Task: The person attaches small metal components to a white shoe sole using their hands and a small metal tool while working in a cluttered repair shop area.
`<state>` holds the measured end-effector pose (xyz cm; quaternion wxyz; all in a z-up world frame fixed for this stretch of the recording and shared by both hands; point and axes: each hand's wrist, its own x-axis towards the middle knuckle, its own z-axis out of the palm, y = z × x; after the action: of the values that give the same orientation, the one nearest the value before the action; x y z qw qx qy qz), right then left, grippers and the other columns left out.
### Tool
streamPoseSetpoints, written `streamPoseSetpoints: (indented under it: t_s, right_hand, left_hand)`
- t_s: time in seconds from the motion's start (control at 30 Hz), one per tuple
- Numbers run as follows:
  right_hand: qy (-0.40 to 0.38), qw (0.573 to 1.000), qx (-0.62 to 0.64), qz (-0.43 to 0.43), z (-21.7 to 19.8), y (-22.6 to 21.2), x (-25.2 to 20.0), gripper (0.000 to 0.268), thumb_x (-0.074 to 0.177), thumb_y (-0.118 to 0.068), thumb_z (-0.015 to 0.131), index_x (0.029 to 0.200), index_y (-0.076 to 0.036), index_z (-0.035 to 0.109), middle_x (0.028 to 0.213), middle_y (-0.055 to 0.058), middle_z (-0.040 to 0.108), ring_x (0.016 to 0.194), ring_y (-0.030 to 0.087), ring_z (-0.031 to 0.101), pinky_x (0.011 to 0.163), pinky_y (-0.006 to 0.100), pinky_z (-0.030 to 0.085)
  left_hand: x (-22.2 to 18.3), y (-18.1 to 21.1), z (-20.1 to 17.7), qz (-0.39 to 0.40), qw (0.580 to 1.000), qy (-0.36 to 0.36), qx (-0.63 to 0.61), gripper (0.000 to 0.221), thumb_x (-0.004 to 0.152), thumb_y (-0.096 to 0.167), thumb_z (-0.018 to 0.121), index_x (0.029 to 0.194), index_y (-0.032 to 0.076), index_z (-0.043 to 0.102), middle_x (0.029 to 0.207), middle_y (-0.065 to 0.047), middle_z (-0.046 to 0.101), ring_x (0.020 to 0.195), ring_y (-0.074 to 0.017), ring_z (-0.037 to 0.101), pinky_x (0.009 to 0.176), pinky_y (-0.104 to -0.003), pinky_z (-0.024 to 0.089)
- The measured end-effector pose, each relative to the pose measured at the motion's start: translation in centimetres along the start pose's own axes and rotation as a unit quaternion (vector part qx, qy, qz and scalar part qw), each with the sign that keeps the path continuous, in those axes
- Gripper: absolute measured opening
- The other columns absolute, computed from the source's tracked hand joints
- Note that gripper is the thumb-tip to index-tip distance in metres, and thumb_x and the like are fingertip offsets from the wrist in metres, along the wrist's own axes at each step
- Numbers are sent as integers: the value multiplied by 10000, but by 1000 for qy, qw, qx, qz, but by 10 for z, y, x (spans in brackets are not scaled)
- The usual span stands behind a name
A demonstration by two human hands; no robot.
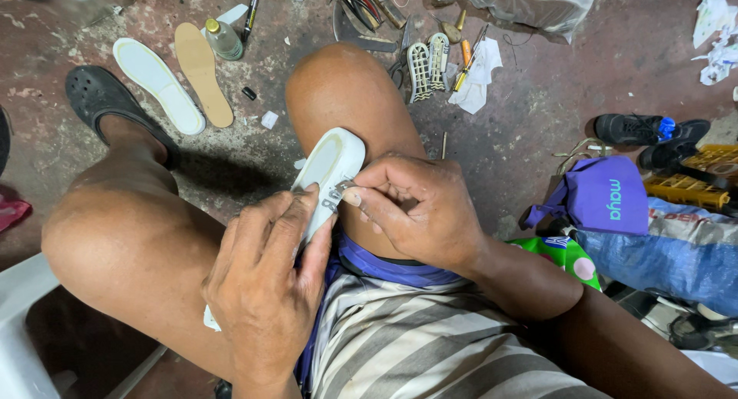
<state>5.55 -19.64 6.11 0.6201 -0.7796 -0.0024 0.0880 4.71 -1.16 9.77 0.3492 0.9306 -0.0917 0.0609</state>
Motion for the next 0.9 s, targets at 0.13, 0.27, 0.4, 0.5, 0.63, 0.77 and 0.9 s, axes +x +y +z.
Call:
streamPoseSetpoints:
  t_s: [0.13,0.27,0.4,0.5,0.63,0.77,0.9]
  right_hand:
    - [-28,999,-4,36,-7,0,2,53,993,-62,699,973,-14,703,725,-15,671,655,4,602,554,198,481]
    - [-33,998,14,49,-8,1,2,69,999,-67,696,962,-9,694,728,-19,657,664,7,590,561,201,478]
    - [-35,996,63,54,-4,4,1,71,1016,-65,678,988,0,682,756,-12,658,686,18,598,585,205,491]
    - [-46,991,111,66,-5,6,4,85,1022,-66,676,985,9,665,783,-7,653,695,27,604,586,210,512]
    - [-48,986,115,110,-7,9,7,87,1000,-67,678,966,13,670,755,7,670,647,32,612,548,207,504]
    - [-58,984,122,119,-10,12,10,86,988,-58,690,960,23,679,748,28,691,622,46,629,543,211,504]
    - [-57,984,144,88,-10,15,8,86,994,-62,690,973,12,653,779,20,697,675,43,656,587,215,548]
  left_hand:
    - [-1,0,1,-1,1000,-1,0,338,844,120,847,1164,87,742,1089,-96,692,943,-284,676,796,-391,547]
    - [-1,-1,0,-3,1000,-2,-5,337,852,130,843,1170,87,738,1102,-100,690,960,-290,678,803,-394,548]
    - [-2,-1,1,-2,1000,1,0,333,859,129,846,1171,91,739,1098,-94,690,959,-285,679,801,-391,548]
    - [-3,-1,1,0,1000,-1,1,347,849,127,849,1176,89,741,1095,-91,691,943,-274,677,792,-382,550]
    - [-2,0,0,2,1000,0,8,342,847,128,856,1168,93,746,1092,-91,692,932,-270,675,779,-378,547]
    - [-3,-1,3,2,1000,5,13,344,841,127,859,1166,94,747,1095,-92,691,941,-277,677,796,-386,551]
    - [-5,-2,3,-4,1000,7,4,348,843,128,860,1169,91,744,1097,-97,689,948,-284,680,803,-388,552]
